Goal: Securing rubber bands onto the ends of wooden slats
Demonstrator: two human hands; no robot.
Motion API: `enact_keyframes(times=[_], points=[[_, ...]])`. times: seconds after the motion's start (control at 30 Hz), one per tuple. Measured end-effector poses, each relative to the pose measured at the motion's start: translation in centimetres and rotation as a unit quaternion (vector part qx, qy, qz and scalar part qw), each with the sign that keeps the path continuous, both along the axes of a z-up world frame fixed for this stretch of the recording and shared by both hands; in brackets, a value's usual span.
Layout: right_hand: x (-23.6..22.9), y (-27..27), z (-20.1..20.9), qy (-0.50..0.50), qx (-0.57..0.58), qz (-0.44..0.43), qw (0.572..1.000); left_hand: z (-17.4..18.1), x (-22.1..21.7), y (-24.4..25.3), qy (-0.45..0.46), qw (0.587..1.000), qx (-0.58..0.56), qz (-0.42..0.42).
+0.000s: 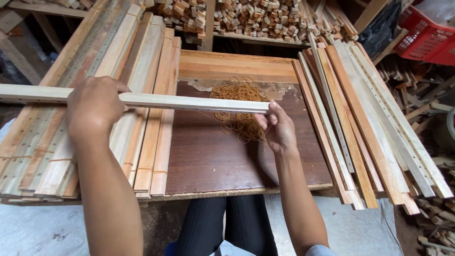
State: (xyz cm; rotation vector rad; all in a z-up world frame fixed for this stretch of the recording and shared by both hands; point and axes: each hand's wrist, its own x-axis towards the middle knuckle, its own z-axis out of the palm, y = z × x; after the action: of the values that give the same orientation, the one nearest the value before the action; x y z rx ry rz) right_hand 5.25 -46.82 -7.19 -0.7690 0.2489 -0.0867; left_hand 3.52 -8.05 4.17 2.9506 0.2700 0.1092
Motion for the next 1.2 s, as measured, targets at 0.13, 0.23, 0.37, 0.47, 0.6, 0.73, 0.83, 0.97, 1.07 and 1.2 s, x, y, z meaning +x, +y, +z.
enact_keyframes(times=[0.13,0.23,0.37,0.47,0.6,0.73,0.83,0.97,1.07,1.2], points=[[-0.2,1.8,-0.1,-0.013,-0.017,0.022,1.0,-2.1,1.1,1.0,-0.024,0.999,0.012,0.025],[1.4,1.1,-2.5,-0.001,-0.006,-0.006,1.0,-1.4,0.4,-1.8,0.048,0.977,0.194,0.075],[2.9,-0.5,-5.9,-0.002,-0.042,0.002,0.999,1.1,-2.4,-9.1,-0.043,0.998,0.02,-0.039],[3.0,-0.6,-6.2,-0.011,-0.053,0.008,0.998,-1.8,-0.2,-14.5,-0.112,0.959,-0.11,-0.236],[2.4,-1.7,-6.7,0.004,-0.033,-0.004,0.999,-9.2,5.3,-19.5,-0.157,0.918,-0.061,-0.359],[1.8,-2.1,-5.6,0.016,-0.041,0.008,0.999,-8.9,5.7,-20.3,-0.099,0.927,-0.092,-0.351],[1.7,-1.9,-5.4,0.006,-0.048,0.003,0.999,-8.1,5.2,-20.4,-0.085,0.929,-0.106,-0.344],[1.1,-1.0,-4.3,-0.019,-0.078,-0.002,0.997,-6.9,4.5,-20.4,-0.085,0.929,-0.102,-0.346],[1.4,-1.0,-4.5,-0.022,-0.08,-0.009,0.997,-6.5,4.2,-20.5,-0.087,0.926,-0.11,-0.352],[1.3,-0.9,-4.6,-0.022,-0.085,-0.007,0.996,-7.6,4.8,-21.0,-0.092,0.924,-0.097,-0.358]])
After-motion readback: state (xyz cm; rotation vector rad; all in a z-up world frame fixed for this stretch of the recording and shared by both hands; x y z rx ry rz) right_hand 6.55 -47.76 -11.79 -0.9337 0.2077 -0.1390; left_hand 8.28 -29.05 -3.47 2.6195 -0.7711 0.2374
